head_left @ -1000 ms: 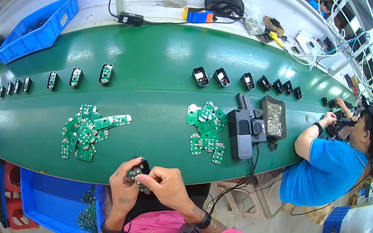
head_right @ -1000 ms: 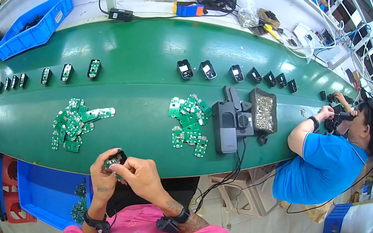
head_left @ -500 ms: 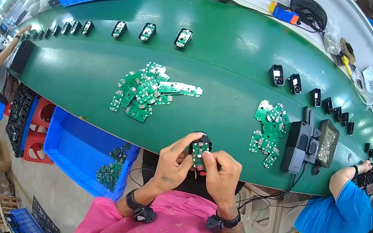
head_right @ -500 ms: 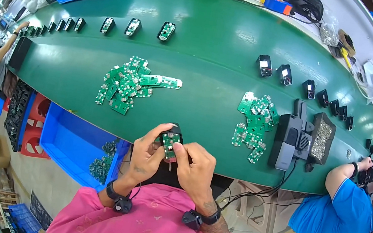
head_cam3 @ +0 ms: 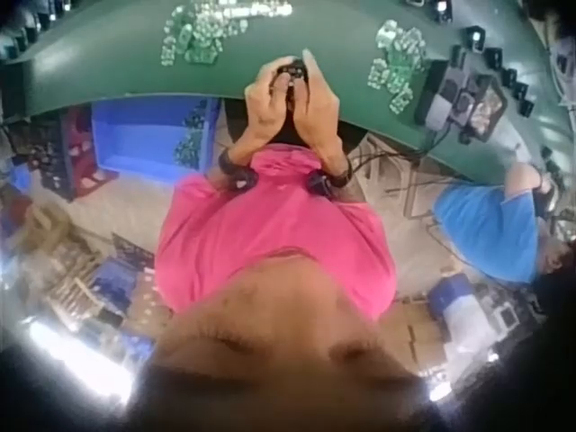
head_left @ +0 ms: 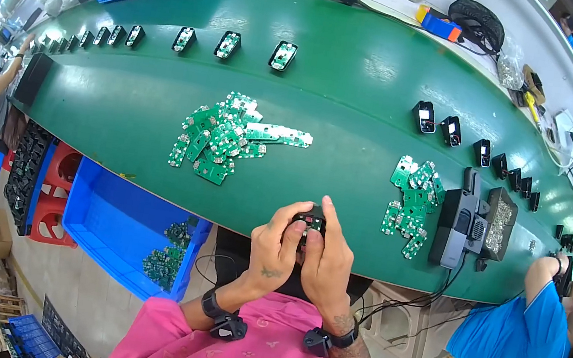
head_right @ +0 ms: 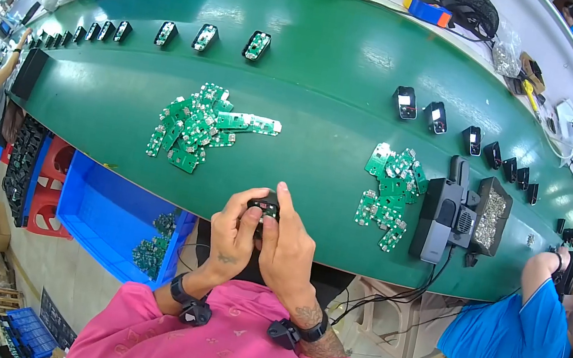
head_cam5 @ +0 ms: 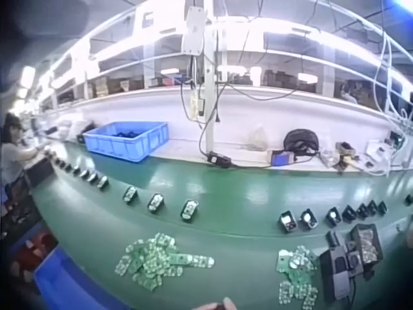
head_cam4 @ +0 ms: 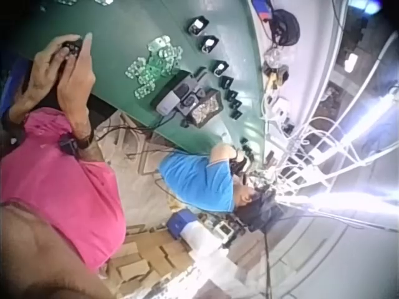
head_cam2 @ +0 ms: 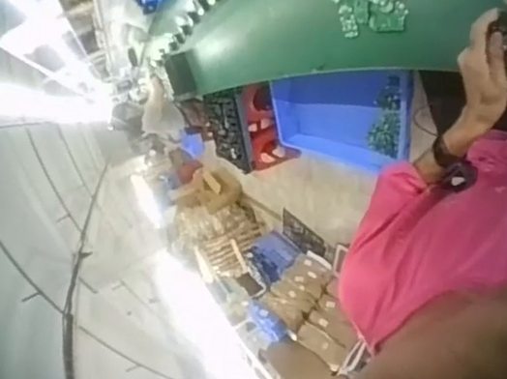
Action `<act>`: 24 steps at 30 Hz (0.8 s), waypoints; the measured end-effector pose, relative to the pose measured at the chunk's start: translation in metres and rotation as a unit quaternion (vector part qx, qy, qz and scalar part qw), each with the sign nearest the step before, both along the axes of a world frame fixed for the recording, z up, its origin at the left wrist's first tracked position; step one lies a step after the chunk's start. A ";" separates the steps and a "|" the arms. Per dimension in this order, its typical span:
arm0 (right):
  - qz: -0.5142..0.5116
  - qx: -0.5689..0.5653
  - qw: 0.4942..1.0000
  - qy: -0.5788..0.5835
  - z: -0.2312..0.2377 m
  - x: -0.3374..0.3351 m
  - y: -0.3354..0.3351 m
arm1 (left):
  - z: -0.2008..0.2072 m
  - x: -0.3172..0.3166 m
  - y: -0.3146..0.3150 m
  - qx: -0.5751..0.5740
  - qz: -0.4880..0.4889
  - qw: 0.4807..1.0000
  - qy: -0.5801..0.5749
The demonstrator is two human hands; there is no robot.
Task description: Assembling small circuit boards into black plastic housings on an assembly line.
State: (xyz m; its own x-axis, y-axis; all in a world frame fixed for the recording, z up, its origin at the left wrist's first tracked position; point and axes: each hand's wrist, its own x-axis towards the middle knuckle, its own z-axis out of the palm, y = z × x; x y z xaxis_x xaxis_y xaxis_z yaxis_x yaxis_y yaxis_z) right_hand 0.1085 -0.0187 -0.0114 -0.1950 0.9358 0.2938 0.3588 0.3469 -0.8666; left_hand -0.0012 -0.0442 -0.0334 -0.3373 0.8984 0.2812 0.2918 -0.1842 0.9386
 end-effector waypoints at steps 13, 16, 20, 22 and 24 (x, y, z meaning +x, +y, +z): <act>0.035 0.067 0.993 0.090 -0.036 -0.004 0.007 | -0.009 0.003 0.010 0.154 0.061 0.983 0.081; 0.053 0.042 0.997 0.041 -0.027 -0.008 0.019 | -0.015 -0.007 0.013 0.067 0.063 0.995 0.027; 0.134 -0.037 0.984 -0.110 -0.007 -0.022 0.058 | -0.025 -0.029 0.033 -0.032 0.067 0.991 -0.109; 0.114 -0.031 0.978 -0.173 -0.007 -0.033 0.090 | -0.024 -0.034 0.038 -0.047 0.028 0.982 -0.179; 0.059 -0.034 0.975 -0.211 -0.013 -0.044 0.138 | -0.025 -0.032 0.039 -0.006 0.082 0.992 -0.100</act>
